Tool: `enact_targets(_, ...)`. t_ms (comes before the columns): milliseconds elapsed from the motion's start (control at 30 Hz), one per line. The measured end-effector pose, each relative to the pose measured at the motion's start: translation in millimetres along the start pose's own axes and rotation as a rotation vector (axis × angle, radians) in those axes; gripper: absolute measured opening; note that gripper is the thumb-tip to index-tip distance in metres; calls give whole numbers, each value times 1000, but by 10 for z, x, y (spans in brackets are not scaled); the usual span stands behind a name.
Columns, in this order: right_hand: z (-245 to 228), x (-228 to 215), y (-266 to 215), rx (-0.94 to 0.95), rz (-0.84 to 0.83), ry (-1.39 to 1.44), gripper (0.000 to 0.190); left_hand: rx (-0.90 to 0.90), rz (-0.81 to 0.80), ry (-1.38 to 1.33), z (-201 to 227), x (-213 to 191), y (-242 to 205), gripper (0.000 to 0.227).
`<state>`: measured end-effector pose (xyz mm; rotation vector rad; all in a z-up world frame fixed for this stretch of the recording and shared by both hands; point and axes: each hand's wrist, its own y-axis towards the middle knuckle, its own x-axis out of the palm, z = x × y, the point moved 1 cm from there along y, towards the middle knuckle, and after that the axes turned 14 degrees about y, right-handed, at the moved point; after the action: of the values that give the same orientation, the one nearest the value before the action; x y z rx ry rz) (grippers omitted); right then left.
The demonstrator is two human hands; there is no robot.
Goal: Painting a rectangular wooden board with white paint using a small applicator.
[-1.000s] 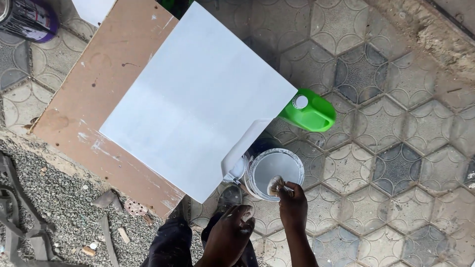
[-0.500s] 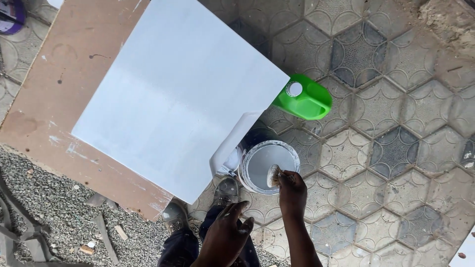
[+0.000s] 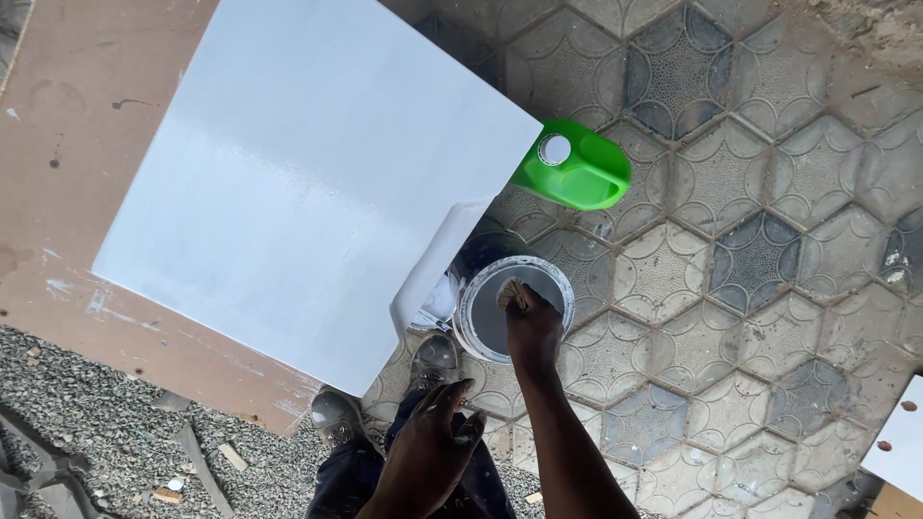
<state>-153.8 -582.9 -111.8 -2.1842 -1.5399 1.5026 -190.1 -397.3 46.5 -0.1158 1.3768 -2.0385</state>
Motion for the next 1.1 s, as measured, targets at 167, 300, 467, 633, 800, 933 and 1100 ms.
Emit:
enact_targets(167,161,184,203,-124,51,-11,14,-71,-35,-7,-105,67,0,53)
enact_targets(300,219,326,370,-85,12,-117,25,-167,-106,3,-159,35,-24,49)
enact_targets(467,154,343,400,26,-29,-109,28,-79,10,-16,-407,123,-20,40)
enact_targets(633,119,312,411,108,-29,-50,26,-37,80,-16,-543,146,-43,36)
enact_targets(800,166,198,499,663,-74,799,10,-57,70,-31,-583,98,-105,33)
enact_targets(933,-37,21,352,864,-153,940,21,-88,65,-40,-615,29,-160,34)
enact_targets(1100,-46,65,280,928,-218,959,22,-166,-44,-41,-587,-213,-267,36)
